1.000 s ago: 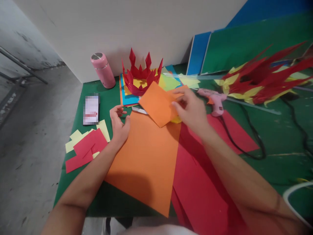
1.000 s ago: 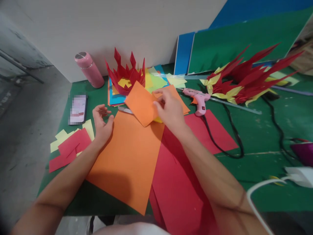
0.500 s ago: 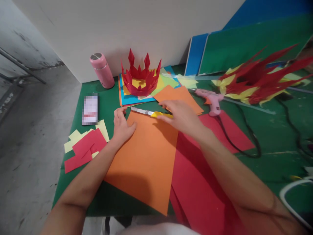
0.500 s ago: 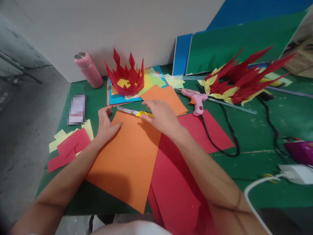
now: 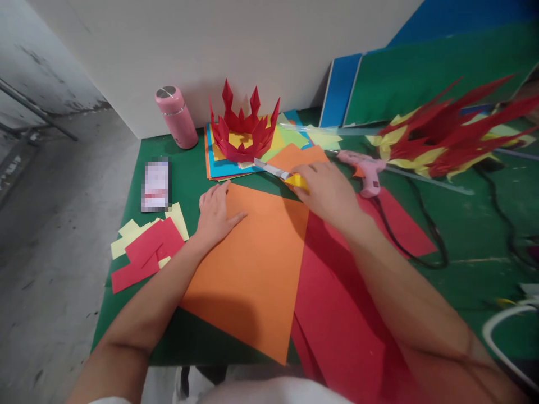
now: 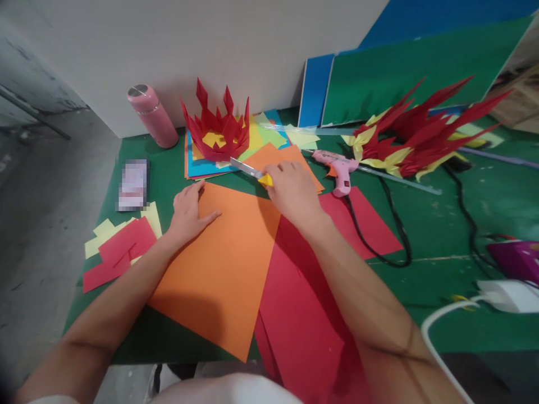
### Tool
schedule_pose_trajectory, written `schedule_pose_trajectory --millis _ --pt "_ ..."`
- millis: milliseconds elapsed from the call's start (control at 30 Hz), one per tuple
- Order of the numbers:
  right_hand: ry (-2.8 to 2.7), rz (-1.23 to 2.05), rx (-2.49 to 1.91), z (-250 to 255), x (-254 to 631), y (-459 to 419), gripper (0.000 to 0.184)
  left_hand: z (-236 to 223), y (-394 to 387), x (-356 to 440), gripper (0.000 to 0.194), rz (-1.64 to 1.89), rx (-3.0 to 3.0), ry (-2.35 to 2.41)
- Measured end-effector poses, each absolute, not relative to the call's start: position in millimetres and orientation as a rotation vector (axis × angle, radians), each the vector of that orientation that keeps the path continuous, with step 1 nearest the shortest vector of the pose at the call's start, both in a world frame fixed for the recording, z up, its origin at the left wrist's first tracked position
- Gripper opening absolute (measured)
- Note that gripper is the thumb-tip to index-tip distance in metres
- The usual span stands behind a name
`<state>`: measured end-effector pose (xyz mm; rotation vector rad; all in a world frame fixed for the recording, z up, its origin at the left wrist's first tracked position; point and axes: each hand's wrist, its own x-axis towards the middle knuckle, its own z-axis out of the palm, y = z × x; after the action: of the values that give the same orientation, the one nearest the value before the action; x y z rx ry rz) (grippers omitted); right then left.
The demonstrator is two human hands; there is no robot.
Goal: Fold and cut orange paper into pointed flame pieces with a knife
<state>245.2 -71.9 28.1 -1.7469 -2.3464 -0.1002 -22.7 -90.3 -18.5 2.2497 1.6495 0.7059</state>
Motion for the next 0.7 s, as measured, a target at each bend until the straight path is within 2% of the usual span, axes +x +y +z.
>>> schedule_pose_trajectory --millis 167,300,400,500,567,700 --pt "-2.294 -0.150 -1.739 19.2 243.4 -67.5 0.035 -19.9 -88.4 -24.4 0.069 0.758 2.270 1.530" --pt "-2.353 0.236 -1.490 26.1 225.8 -74.7 0.036 -26.9 -85.3 -27.0 0.056 0.958 2.150 1.391" --pt "-2.343 0.459 -1.501 31.3 221.7 -80.0 0.048 -31.2 -82.5 -28.0 0.043 1.218 1.924 1.309" --pt "-2.222 0.508 -1.602 33.5 230.3 -80.4 0.058 -32.7 -78.6 -28.3 0.050 1.384 1.664 1.304" --pt "-2.127 0.522 -1.619 35.3 239.3 -78.3 0.052 -31.9 -76.1 -28.9 0.052 1.443 1.555 1.273" --pt "-1.886 0.447 -1.615 44.2 252.1 -73.0 0.022 -27.4 -73.7 -31.5 0.056 1.444 1.434 1.202"
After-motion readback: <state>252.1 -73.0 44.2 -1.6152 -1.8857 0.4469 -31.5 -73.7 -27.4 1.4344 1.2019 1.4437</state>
